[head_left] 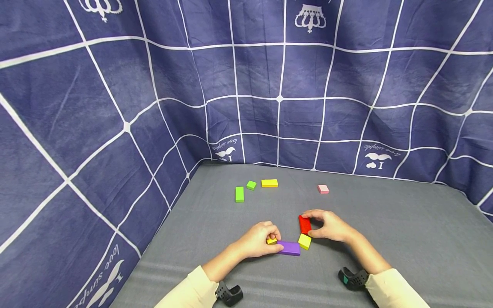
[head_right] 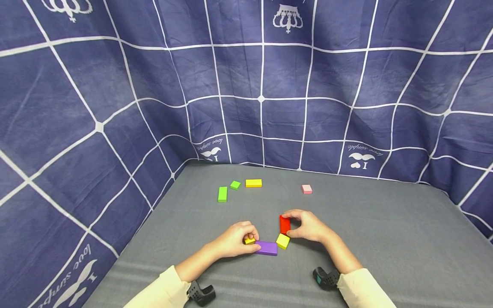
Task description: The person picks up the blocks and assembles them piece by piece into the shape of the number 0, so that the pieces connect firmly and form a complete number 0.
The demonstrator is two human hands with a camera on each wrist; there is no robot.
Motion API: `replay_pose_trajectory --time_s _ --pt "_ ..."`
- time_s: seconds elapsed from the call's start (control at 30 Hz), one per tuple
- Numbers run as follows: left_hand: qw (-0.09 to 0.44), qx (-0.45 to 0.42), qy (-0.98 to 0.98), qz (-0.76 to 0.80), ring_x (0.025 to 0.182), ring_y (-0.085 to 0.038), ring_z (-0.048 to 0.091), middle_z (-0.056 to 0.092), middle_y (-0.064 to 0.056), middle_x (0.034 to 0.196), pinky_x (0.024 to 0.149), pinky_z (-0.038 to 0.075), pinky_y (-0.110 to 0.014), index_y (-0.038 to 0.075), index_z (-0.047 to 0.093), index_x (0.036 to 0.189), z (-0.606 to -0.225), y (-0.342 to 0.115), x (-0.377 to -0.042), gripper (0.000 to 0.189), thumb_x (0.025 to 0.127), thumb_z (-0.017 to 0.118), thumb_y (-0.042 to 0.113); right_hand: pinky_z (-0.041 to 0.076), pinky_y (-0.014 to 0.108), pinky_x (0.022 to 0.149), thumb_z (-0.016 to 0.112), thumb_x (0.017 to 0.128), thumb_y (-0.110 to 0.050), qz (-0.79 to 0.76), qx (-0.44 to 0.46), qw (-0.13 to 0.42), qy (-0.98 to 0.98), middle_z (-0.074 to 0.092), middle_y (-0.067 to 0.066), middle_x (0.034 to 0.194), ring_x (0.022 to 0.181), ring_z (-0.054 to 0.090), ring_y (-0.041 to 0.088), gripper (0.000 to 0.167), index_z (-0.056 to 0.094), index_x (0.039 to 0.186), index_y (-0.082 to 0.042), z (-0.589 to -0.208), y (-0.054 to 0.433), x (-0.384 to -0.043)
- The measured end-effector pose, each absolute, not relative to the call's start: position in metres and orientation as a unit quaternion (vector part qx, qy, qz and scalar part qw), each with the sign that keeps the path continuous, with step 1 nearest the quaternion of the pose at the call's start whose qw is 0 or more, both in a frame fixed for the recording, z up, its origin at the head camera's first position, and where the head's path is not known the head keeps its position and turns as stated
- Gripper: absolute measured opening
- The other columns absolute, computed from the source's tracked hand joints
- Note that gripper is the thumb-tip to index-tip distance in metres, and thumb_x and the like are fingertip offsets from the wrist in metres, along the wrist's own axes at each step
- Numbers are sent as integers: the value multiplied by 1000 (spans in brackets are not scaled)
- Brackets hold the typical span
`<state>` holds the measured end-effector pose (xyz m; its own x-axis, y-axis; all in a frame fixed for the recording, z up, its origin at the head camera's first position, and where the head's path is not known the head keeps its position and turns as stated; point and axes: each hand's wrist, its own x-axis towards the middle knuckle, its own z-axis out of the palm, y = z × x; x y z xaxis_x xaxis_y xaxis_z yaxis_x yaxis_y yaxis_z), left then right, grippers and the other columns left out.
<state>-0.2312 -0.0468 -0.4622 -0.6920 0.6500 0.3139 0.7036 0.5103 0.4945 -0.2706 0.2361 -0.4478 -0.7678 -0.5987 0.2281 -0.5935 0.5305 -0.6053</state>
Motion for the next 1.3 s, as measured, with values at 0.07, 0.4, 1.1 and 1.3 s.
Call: replay_pose_trajectory --time_s 0.07,0.4,1.1,1.3 --pt "44 -390 -868 -303 73 0 44 52 8 78 66 36 -12 15 65 85 -462 -47 -231 16 81 77 24 49 39 93 80 74 -12 -342 -341 4 876 65 15 116 108 60 33 45 66 114 4 -448 236 -270" --pt "42 -391 -867 -306 72 -1 45 53 7 77 66 35 -12 14 65 86 -462 -47 -232 17 81 78 24 49 41 93 81 75 -13 -343 -338 7 876 65 14 116 108 59 33 44 67 114 2 -448 236 -271" --pt "44 -393 -866 -306 72 -1 45 53 6 78 66 36 -12 14 65 85 -462 -46 -232 16 81 77 24 43 54 94 80 77 -19 -354 -279 -83 889 55 18 131 117 54 36 50 65 123 -8 -463 232 -240" --pt "43 -391 -865 -312 72 -1 45 53 7 78 66 36 -13 14 65 85 -463 -46 -232 16 81 78 23 45 35 94 81 76 -17 -362 -272 -119 884 59 13 126 113 57 33 47 67 119 -6 -472 229 -230"
